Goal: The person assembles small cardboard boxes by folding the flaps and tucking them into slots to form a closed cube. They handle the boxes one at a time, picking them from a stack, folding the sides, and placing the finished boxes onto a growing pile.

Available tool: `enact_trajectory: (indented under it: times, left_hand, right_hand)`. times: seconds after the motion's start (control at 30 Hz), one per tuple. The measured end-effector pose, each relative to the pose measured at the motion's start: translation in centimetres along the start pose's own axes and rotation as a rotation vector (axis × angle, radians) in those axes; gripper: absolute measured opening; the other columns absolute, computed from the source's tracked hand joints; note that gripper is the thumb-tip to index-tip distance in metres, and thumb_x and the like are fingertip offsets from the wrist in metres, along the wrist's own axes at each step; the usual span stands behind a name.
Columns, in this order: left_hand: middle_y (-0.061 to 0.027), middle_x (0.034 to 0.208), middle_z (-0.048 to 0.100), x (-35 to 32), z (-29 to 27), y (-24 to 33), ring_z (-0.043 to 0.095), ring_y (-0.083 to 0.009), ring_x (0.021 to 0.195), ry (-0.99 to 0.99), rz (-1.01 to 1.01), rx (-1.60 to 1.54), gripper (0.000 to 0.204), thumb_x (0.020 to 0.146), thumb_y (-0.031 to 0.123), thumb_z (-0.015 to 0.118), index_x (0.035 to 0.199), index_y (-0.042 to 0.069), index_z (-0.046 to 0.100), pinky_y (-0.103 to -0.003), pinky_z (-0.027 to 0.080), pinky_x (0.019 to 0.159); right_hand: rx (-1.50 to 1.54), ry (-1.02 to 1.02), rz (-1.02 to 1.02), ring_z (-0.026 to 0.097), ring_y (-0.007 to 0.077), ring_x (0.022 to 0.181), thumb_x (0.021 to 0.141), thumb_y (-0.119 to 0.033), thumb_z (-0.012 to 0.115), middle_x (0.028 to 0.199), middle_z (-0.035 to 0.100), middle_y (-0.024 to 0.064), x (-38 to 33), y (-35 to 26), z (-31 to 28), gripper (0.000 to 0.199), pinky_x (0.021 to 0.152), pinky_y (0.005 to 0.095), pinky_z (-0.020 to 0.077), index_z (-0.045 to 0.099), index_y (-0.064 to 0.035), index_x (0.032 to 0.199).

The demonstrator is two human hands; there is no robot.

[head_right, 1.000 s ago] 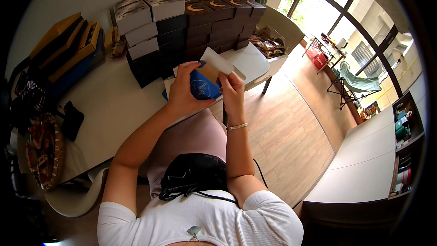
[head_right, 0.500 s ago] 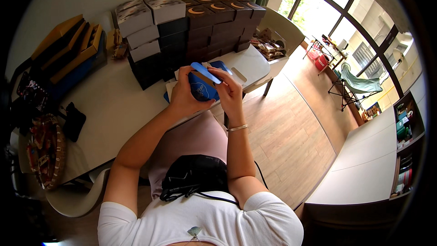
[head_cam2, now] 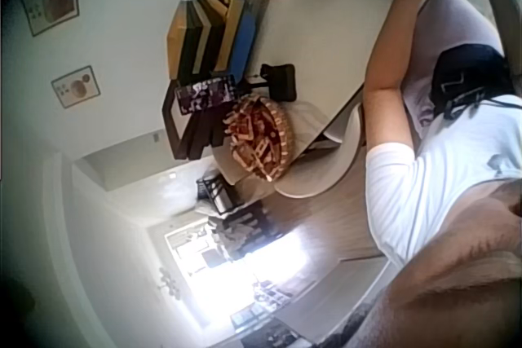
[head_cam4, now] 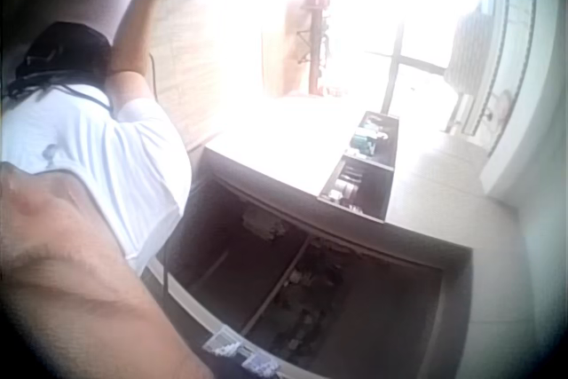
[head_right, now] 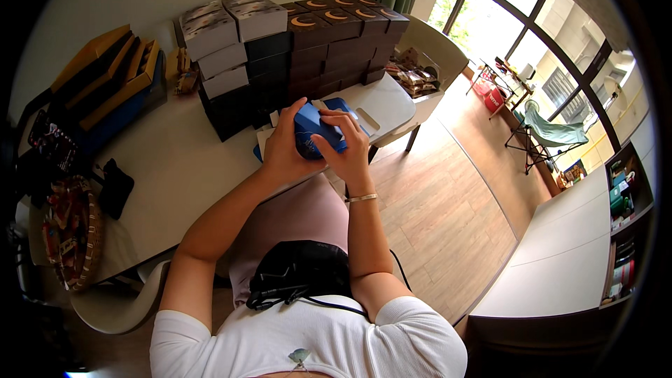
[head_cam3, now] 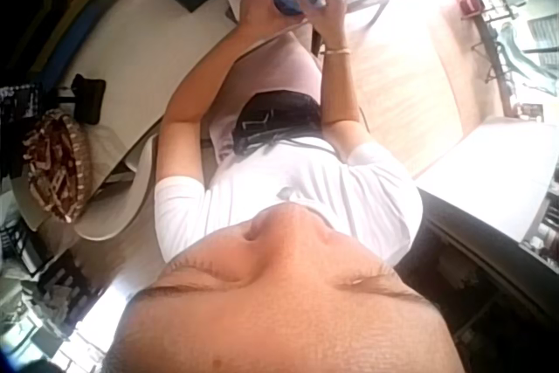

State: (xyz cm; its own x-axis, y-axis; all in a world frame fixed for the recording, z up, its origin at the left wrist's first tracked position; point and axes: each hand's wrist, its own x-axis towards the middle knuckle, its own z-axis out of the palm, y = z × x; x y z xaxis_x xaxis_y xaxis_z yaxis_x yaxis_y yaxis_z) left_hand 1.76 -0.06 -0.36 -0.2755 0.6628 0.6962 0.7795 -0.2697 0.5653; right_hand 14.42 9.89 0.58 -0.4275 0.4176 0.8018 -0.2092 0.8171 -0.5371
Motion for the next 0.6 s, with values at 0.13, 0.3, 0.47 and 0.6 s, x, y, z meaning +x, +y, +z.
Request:
enact_trajectory:
  times: [0.13,0.3,0.47,0.6]
  left_hand:
    - [-0.0196,0.128,0.049,-0.01,0.01,-0.09,0.060,-0.0383,0.109,0.020,-0.006,0.003,0.111,0.058,0.029,0.091,0.147,0.011,0.026,-0.044,0.056,0.081]
    - [-0.0188,0.128,0.049,0.26,-0.34,-0.01,0.060,-0.0374,0.111,0.015,0.015,0.042,0.113,0.057,0.029,0.090,0.148,0.009,0.027,-0.043,0.055,0.085]
    - [-0.0177,0.130,0.050,0.20,-0.23,-0.14,0.060,-0.0357,0.111,0.028,0.049,0.145,0.112,0.056,0.030,0.089,0.149,0.009,0.030,-0.041,0.055,0.085]
    - [-0.0176,0.131,0.051,0.21,-0.16,0.07,0.059,-0.0353,0.113,0.025,0.051,0.179,0.110,0.057,0.030,0.088,0.148,0.008,0.032,-0.041,0.056,0.085]
  right_hand:
    - [0.013,-0.033,-0.038,0.065,0.0316,0.108,0.086,-0.016,0.072,0.118,0.067,0.0168,0.21,-0.25,0.17,0.032,0.091,0.0367,0.0511,0.069,-0.0006,0.114]
    - [0.196,0.018,0.102,0.064,0.0257,0.110,0.091,-0.010,0.066,0.122,0.066,0.0141,0.13,0.09,0.73,0.029,0.094,0.0334,0.0501,0.068,-0.0007,0.119]
    - [0.448,0.089,0.303,0.062,0.0194,0.109,0.095,-0.004,0.061,0.121,0.067,0.0115,-0.13,0.11,0.83,0.027,0.094,0.0291,0.0498,0.068,0.0011,0.120]
    - [0.485,0.125,0.349,0.062,0.0173,0.109,0.094,-0.001,0.060,0.120,0.067,0.0108,-0.32,0.50,0.88,0.026,0.093,0.0270,0.0501,0.069,0.0013,0.118]
